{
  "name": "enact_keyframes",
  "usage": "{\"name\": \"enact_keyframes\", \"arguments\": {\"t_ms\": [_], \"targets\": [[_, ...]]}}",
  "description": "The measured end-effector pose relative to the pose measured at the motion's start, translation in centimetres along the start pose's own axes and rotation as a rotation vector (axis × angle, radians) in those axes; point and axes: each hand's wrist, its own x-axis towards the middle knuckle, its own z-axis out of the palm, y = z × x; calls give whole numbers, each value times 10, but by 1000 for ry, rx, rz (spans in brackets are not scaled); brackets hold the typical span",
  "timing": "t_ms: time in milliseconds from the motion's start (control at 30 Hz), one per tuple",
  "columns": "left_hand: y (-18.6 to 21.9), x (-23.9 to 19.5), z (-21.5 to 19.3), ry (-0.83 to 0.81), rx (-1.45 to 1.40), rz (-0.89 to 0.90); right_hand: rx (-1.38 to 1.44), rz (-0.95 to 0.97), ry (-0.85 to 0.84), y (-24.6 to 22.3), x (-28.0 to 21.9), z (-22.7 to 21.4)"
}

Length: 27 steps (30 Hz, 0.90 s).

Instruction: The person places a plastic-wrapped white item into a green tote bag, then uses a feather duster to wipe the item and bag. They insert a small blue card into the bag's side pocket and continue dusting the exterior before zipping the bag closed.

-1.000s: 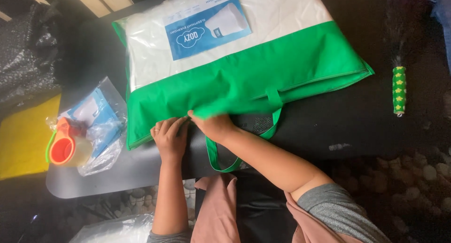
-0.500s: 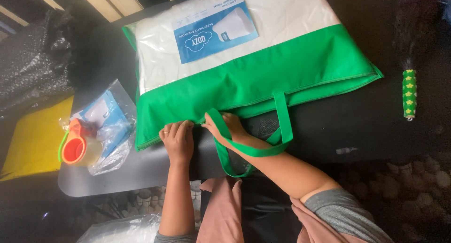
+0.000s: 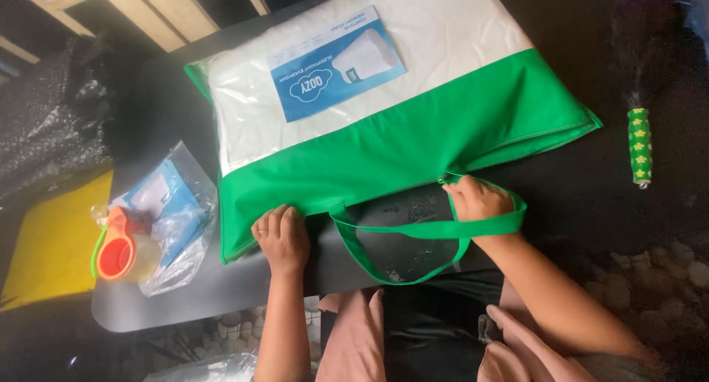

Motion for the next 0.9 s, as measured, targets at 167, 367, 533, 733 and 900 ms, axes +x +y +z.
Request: {"name": "enact_keyframes", "arguments": {"t_ms": [167,367,533,733,900], "targets": [[-4,-5,-3,-15,-15,33,-119,-109,70,29,14,-30],[3,-1,-37,-161,0,-16,-544,246,-22,152,-8,-87],[-2,-12,-49,-175,5,4,-322,390,-76,175,-31,-128],[14,37,-80,-311,-187,-102,-201,653,-258,187,-10,-146],[14,85,-64,-157,-178,55,-244,788,-352,237,3,-124]]}}
